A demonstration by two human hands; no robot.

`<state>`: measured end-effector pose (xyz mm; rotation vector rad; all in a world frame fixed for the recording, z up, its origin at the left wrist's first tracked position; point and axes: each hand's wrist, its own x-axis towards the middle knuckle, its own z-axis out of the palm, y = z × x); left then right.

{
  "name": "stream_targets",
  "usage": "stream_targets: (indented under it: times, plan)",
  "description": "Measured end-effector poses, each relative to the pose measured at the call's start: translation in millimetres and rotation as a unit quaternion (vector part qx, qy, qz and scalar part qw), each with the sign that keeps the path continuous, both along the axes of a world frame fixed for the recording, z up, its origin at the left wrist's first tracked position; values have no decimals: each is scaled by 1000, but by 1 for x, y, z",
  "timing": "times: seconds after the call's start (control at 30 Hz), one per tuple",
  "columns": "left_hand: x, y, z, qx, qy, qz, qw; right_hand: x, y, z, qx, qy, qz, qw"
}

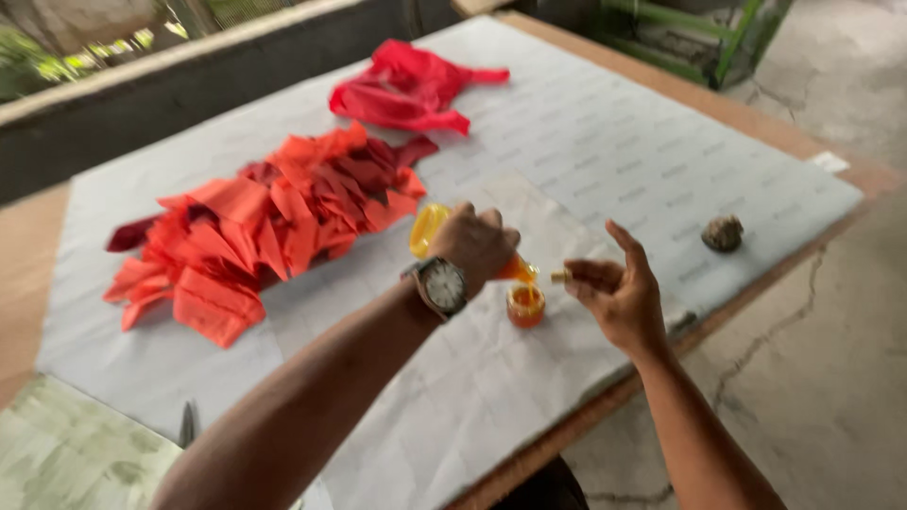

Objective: The person holds a long strip of green-dyed fabric on a work table, points at and touches spots along its surface, folds and turns the fabric over, then pours liquid from a bottle into a small jar of dye on the table.

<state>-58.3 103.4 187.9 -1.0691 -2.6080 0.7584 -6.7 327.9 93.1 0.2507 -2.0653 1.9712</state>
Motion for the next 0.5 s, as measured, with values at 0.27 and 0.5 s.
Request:
stream_targets:
  times: [0.27, 0.5]
  plan:
    - [6, -2, -1, 8, -4, 19, 1000, 8, 5, -6, -1, 19, 25, 1000]
    - [10, -3, 4, -22, -35, 46, 998, 10, 2, -6, 23, 36, 29, 999]
